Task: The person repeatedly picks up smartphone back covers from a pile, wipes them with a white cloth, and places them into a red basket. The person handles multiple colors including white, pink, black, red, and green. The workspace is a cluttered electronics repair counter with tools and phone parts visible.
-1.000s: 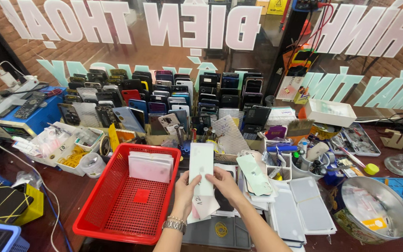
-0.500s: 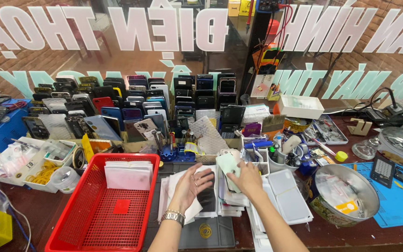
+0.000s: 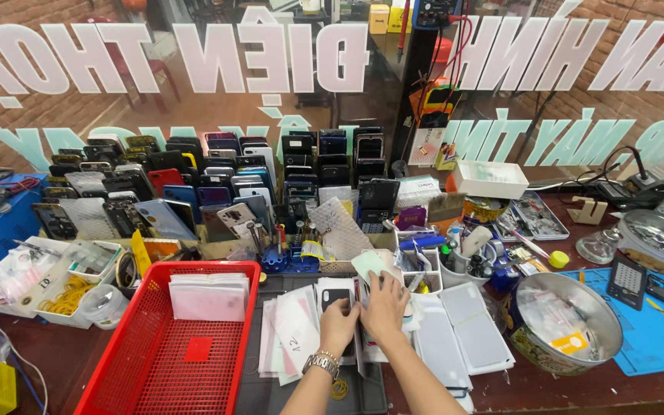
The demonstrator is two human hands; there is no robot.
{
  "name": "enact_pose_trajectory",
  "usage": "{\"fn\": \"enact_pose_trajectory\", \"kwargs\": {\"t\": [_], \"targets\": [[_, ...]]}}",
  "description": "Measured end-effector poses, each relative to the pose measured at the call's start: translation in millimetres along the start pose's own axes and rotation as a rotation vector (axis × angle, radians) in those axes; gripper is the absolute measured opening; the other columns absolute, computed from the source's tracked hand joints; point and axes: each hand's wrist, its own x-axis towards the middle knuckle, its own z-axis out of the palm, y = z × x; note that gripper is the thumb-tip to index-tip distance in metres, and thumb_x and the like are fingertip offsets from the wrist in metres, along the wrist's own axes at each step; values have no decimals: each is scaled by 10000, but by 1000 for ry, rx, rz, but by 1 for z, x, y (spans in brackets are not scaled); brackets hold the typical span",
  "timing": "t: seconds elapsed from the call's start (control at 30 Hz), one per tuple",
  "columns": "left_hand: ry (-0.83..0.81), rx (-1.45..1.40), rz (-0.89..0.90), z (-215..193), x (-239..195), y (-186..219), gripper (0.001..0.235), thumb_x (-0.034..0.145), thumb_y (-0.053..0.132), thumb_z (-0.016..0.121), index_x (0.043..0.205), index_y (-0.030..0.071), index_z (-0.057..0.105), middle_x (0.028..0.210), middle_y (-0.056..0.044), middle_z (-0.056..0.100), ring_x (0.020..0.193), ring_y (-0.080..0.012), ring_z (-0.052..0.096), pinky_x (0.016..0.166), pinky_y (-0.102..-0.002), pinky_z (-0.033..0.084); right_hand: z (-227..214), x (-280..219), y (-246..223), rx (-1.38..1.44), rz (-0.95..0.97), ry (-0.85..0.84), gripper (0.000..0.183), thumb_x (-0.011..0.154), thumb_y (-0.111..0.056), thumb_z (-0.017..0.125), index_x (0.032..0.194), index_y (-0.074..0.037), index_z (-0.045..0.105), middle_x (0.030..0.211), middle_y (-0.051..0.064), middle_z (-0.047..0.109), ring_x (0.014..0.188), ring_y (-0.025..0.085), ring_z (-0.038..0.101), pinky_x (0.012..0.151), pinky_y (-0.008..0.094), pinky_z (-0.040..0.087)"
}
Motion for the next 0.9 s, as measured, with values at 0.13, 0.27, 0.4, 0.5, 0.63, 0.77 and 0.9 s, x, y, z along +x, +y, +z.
{"fn": "enact_pose_trajectory", "kwargs": {"t": [0.13,0.27,0.4,0.5,0.63,0.77,0.9], "targets": [[0,287,55,-4,-8,10,290,843,254,678,890,-22,752,847,-228,746,871,-389,724,838,-448,564,-3,10,20,117,43,-38,638,767,-357,798,1330,-151,582,1421,122,465,1340,328,381,1089,551,284],[83,318,-2,-19,3,14,252,831,216,677,911,-21,706,864,-246,722,858,-409,700,810,-479,546,-13,15,46,48,167,-28,570,850,-443,742,1308,-129,612,1333,114,555,1306,317,470,1096,482,383],[122,-79,-12,-46,22,12,273,899,213,658,976,-47,685,889,-176,754,829,-313,708,773,-428,545,-18,18,53,-47,190,-96,671,799,-463,777,1328,-101,580,1289,136,568,1279,335,480,1029,498,409],[-87,-521,-235,-64,24,14,312,887,271,711,1026,-8,722,914,-84,776,800,-192,721,740,-345,559,-17,24,56,-46,198,-153,690,767,-458,805,1317,-106,580,1293,134,562,1279,334,483,1034,500,421],[-237,-604,-311,-83,18,22,394,869,317,784,1042,-36,756,915,-74,778,756,-148,717,683,-299,551,-11,39,75,124,197,-155,621,749,-291,848,1291,-89,621,1254,185,587,1183,355,567,984,469,484],[-247,-617,-212,-98,9,33,328,845,212,798,1082,-15,785,953,-71,796,784,-121,728,707,-271,570,-5,51,98,634,309,-210,489,771,-132,803,1245,-89,689,1074,135,746,943,248,727,841,379,564],[-238,-552,-185,-109,0,47,307,829,148,809,1098,4,774,953,-90,801,771,-133,743,689,-280,593,-14,60,96,1355,360,-78,315,856,-93,759,1160,-19,724,1038,107,754,900,179,701,776,305,554]]}}
